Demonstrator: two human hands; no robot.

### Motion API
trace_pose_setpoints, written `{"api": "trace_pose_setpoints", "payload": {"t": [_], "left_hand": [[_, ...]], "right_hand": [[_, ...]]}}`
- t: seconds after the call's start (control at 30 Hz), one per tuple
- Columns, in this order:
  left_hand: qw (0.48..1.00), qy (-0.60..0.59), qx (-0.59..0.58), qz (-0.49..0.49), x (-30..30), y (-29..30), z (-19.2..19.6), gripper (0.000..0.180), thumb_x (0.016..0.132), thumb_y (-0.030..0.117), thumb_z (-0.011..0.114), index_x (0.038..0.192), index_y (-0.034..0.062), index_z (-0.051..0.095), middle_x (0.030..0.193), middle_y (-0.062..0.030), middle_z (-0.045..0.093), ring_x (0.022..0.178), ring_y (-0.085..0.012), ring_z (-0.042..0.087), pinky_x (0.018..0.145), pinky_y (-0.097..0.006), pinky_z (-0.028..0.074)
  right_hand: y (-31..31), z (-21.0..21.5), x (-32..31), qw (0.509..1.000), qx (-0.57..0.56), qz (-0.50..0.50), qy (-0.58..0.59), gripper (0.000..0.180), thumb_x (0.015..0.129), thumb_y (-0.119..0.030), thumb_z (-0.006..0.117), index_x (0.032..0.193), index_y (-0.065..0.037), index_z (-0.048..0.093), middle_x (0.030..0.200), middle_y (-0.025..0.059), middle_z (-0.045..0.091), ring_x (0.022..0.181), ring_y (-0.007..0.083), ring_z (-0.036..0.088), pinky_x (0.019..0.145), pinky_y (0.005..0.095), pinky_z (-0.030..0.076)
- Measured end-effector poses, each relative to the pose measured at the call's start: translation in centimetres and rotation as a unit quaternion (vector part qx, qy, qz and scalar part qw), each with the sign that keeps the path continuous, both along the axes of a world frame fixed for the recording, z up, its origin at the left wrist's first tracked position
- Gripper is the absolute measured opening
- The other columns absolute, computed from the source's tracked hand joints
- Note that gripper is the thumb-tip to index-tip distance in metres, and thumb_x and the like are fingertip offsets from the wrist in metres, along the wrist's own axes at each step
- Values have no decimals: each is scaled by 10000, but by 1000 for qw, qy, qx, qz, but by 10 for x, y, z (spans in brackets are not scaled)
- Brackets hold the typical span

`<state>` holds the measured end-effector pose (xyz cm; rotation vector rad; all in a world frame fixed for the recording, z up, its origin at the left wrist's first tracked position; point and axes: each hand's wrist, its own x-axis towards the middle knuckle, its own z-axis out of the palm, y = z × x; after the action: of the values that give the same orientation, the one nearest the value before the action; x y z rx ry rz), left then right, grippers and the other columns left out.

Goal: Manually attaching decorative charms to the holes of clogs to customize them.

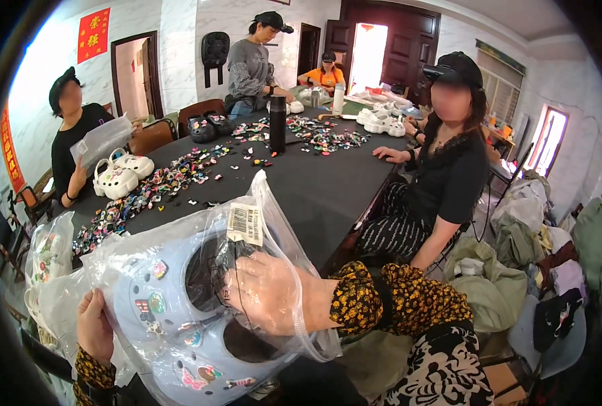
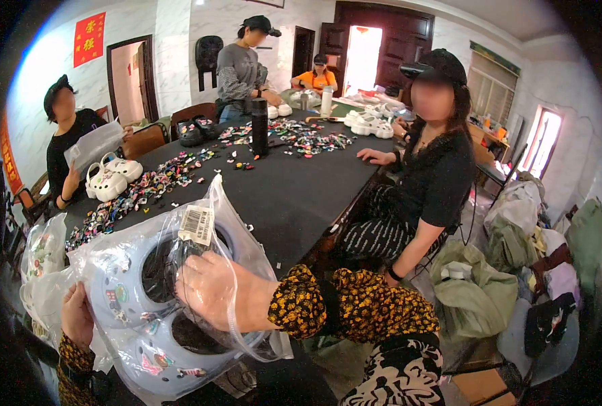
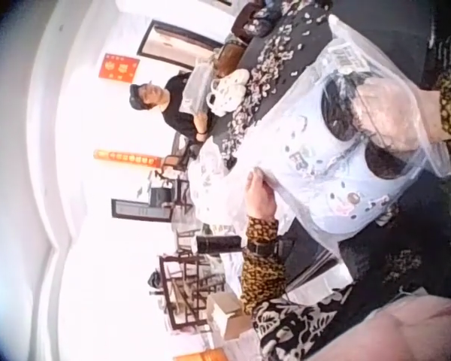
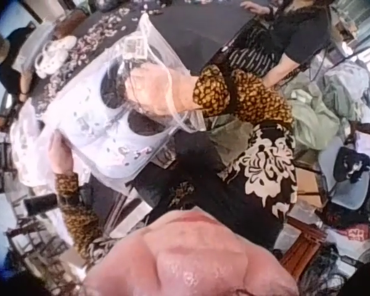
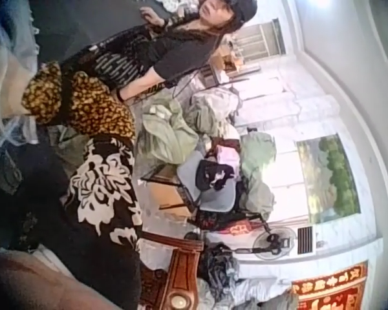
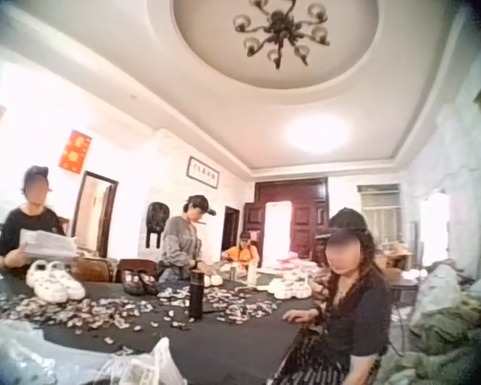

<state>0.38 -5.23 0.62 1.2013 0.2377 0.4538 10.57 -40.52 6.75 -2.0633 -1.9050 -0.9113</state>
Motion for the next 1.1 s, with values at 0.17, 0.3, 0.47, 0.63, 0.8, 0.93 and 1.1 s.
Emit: {"api": "trace_pose_setpoints", "payload": {"t": [0.17,0.3,0.47,0.63,0.8,0.93,1.1], "left_hand": [[999,15,26,-19,0,8,7,169,948,163,497,968,32,602,931,-39,648,821,-119,604,745,-252,480],[999,-2,40,25,5,34,-3,186,946,167,502,1005,22,602,936,-40,648,837,-110,590,767,-252,464],[999,-20,41,7,4,57,0,259,949,216,490,1070,3,574,1038,-79,628,902,-152,594,815,-280,471],[996,-7,-82,-35,-1,56,32,330,970,249,420,1133,-14,536,1068,-121,615,970,-222,596,836,-345,494],[996,-11,-5,86,-6,134,-1,337,962,254,459,1158,-8,536,1047,-98,616,899,-200,606,790,-319,494],[993,-7,26,111,-3,143,12,351,952,270,492,1157,-9,550,1041,-85,622,870,-189,612,769,-310,497],[984,24,43,174,-8,212,15,396,949,292,496,1196,-15,537,1073,-77,622,894,-186,605,784,-300,483]], "right_hand": [[-9,0,3,998,-52,-13,42,321,676,-161,553,922,45,567,895,138,558,847,261,536,734,338,428],[-13,0,5,999,-38,-22,24,276,687,-146,541,890,40,557,852,131,532,826,264,518,715,339,432],[-11,-12,12,998,-7,-44,34,204,705,-126,533,845,23,546,810,121,506,813,265,500,697,340,429],[-21,-21,23,996,3,-54,71,121,701,-100,543,795,-24,531,810,99,499,810,239,499,687,313,412],[-24,-26,33,994,2,-66,91,195,662,-87,603,821,-14,516,825,104,502,810,252,504,699,334,413],[-23,-27,37,992,16,-61,110,208,658,-77,627,821,-9,517,838,116,509,826,272,512,721,350,424],[-28,-26,42,976,64,-69,195,236,655,-70,649,819,16,503,847,152,509,841,318,510,755,392,436]]}}
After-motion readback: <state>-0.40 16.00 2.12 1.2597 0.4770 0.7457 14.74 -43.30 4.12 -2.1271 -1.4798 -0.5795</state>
